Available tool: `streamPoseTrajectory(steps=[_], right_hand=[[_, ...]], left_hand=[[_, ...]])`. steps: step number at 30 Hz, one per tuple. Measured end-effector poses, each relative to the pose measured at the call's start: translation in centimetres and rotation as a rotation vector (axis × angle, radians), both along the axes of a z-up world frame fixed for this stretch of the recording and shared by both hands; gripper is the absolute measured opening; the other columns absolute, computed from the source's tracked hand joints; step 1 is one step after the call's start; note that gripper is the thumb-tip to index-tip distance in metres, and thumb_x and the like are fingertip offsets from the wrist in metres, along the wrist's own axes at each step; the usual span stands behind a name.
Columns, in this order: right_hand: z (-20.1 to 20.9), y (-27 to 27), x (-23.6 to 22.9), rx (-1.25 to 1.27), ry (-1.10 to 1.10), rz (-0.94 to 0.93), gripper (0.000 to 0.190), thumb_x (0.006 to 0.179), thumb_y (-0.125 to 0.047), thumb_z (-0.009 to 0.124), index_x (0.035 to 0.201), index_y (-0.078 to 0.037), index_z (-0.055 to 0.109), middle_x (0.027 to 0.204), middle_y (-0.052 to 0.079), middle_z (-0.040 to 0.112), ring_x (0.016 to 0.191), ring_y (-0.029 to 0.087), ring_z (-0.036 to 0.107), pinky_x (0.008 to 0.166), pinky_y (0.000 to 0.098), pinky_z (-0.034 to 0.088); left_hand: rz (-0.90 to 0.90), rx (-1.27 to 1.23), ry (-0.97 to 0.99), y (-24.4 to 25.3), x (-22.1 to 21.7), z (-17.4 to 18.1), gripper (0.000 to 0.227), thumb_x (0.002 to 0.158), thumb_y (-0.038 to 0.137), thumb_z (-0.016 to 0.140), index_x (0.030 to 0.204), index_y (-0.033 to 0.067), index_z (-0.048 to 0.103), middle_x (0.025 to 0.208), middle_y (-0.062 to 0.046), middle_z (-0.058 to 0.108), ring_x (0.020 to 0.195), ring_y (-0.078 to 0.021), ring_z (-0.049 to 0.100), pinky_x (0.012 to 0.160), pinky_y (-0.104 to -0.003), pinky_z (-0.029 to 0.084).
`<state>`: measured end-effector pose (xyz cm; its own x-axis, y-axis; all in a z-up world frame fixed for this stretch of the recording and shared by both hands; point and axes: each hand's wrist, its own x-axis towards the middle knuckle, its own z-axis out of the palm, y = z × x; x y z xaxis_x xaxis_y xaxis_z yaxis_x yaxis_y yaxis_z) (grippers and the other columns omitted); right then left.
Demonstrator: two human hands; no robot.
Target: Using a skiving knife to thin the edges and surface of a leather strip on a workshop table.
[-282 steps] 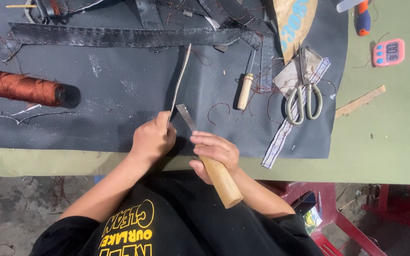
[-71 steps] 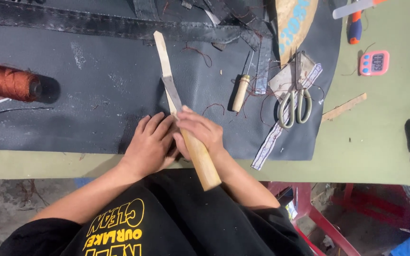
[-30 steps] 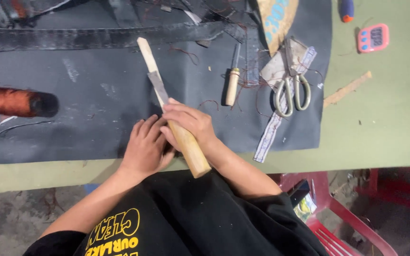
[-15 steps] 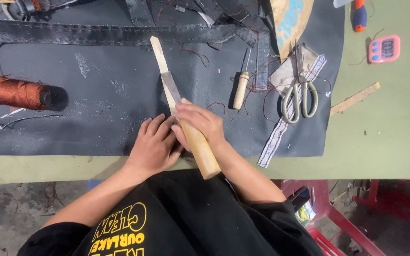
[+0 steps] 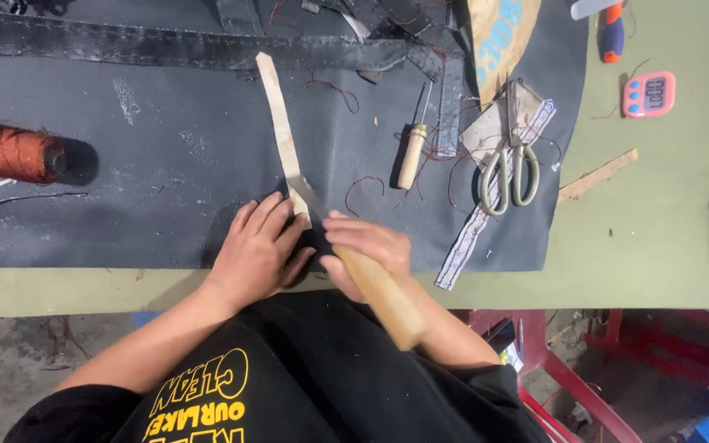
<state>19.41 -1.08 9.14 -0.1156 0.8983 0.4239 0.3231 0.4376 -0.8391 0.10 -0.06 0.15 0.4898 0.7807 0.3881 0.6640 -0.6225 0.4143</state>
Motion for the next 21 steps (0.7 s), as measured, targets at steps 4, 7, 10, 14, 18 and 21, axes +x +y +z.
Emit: streamPoseTrajectory(steps=[4, 7, 10, 14, 18, 21], right_hand=[[-2.6, 1.4, -1.1, 0.034, -0.167, -0.047, 0.026, 0.081, -0.019, 0.086, 0.102, -0.007, 0.079, 0.112, 0.011, 0.079, 0.110, 0.031, 0.075, 0.097, 0.0420, 0.061], [-2.6, 2.4, -1.5, 0.035, -0.162, -0.060, 0.026, 0.082, -0.020, 0.086, 0.103, -0.007, 0.078, 0.114, 0.011, 0.078, 0.113, 0.030, 0.074, 0.100, 0.0410, 0.060], [-2.0, 1.9, -1.1, 0.022, -0.174, -0.067, 0.026, 0.083, -0.021, 0.085, 0.103, -0.006, 0.077, 0.113, 0.012, 0.079, 0.111, 0.031, 0.074, 0.100, 0.0409, 0.060], [-1.2, -0.3, 0.0, -0.019, -0.202, -0.045, 0.027, 0.083, -0.022, 0.083, 0.105, -0.007, 0.078, 0.111, 0.013, 0.079, 0.109, 0.032, 0.075, 0.096, 0.0425, 0.061], [-1.7, -0.9, -0.3, -0.057, -0.202, -0.039, 0.026, 0.083, -0.024, 0.083, 0.103, -0.008, 0.079, 0.113, 0.010, 0.079, 0.111, 0.032, 0.075, 0.097, 0.0425, 0.062], [-2.3, 0.6, -1.0, -0.001, -0.205, -0.050, 0.026, 0.083, -0.022, 0.084, 0.105, -0.009, 0.078, 0.113, 0.009, 0.078, 0.112, 0.031, 0.074, 0.097, 0.0428, 0.062]], left_hand=[[0.012, 0.007, 0.002, -0.2, -0.1, -1.0, 0.046, 0.082, 0.039, 0.076, 0.119, 0.0115, 0.075, 0.127, -0.014, 0.066, 0.132, -0.0339, 0.058, 0.107, -0.051, 0.044], [0.016, 0.028, 0.007, -0.3, -0.1, -1.2, 0.047, 0.079, 0.039, 0.076, 0.118, 0.0127, 0.075, 0.128, -0.012, 0.065, 0.132, -0.0327, 0.058, 0.107, -0.050, 0.044], [0.007, 0.009, -0.010, -0.3, 0.0, -0.8, 0.044, 0.082, 0.037, 0.075, 0.118, 0.0122, 0.075, 0.128, -0.012, 0.066, 0.132, -0.0329, 0.057, 0.107, -0.050, 0.044], [-0.006, 0.010, 0.003, -0.2, -0.2, -0.7, 0.046, 0.081, 0.039, 0.077, 0.118, 0.0116, 0.075, 0.127, -0.014, 0.066, 0.131, -0.0342, 0.058, 0.106, -0.052, 0.045], [-0.012, 0.040, 0.003, -0.1, -0.1, -0.6, 0.045, 0.081, 0.039, 0.076, 0.118, 0.0122, 0.075, 0.128, -0.013, 0.064, 0.130, -0.0338, 0.058, 0.104, -0.051, 0.046], [-0.018, 0.010, 0.026, -0.3, 0.0, -0.7, 0.045, 0.082, 0.037, 0.074, 0.119, 0.0115, 0.075, 0.125, -0.014, 0.065, 0.131, -0.0347, 0.058, 0.105, -0.052, 0.046]])
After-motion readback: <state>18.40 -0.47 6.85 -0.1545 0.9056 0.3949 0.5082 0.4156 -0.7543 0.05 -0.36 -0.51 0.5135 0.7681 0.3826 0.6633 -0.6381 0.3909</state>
